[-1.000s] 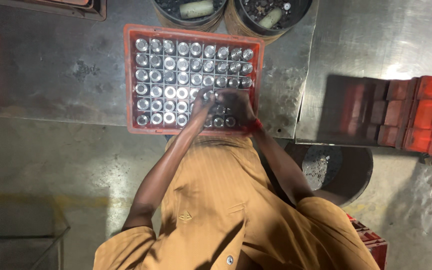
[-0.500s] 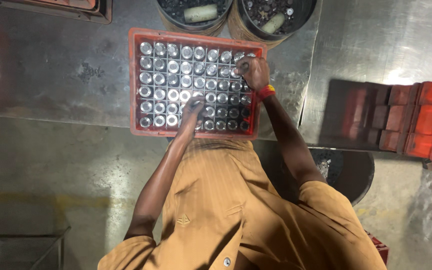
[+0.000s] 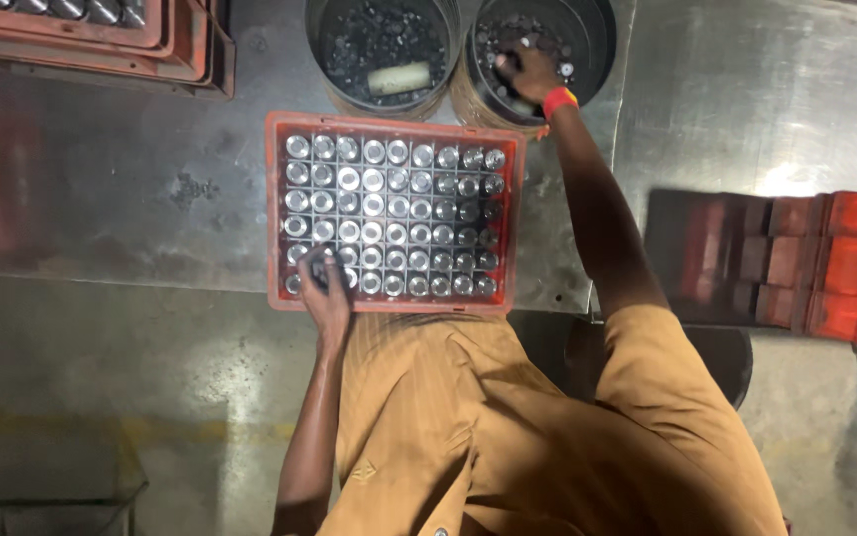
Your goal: The person places small metal cups one by one into the compartments of a red plastic tray on a steel worktable, occasionally reaching into buckets of dark material beside the tray, and repositions the tray on the table.
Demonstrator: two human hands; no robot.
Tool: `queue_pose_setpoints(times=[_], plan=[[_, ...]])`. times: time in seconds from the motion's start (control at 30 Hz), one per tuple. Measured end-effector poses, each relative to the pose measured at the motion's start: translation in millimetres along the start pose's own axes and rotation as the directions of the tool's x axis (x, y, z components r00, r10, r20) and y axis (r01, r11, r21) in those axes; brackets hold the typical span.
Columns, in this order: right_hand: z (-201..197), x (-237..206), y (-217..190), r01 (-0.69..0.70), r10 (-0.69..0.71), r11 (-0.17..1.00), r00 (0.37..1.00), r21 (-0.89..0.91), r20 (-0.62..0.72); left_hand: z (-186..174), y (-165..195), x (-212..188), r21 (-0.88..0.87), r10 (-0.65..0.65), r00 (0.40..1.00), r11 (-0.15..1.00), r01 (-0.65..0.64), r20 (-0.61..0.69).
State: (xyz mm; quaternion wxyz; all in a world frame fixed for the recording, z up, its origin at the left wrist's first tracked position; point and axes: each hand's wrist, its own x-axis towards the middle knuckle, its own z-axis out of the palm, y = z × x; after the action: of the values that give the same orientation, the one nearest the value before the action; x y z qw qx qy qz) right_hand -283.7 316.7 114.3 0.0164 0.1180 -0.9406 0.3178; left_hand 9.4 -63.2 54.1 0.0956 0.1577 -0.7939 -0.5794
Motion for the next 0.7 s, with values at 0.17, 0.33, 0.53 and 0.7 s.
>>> queue_pose_setpoints(times=[0.17, 0.33, 0.53, 0.7], plan=[[15, 25, -14, -0.13, 0.162, 0.985, 0.918, -0.112, 0.362, -6, 7, -1, -0.014, -0.152, 0.988, 0.988, 0.152, -0.024], [14, 25, -22, -0.172, 0.25, 0.961, 0.875, -0.217, 0.415, -11, 15, 9, -0.006, -0.059, 0.998, 0.998, 0.059, -0.028], [19, 22, -20, -0.156, 0.265, 0.944, 0.883, -0.29, 0.387, -11, 21, 17, -0.088, -0.065, 0.997, 0.994, 0.061, -0.036], [4, 15, -6, -0.175, 0.204, 0.962, 0.971, -0.212, 0.125, -7, 19, 13, -0.066, -0.116, 0.993, 0.991, 0.115, -0.02]])
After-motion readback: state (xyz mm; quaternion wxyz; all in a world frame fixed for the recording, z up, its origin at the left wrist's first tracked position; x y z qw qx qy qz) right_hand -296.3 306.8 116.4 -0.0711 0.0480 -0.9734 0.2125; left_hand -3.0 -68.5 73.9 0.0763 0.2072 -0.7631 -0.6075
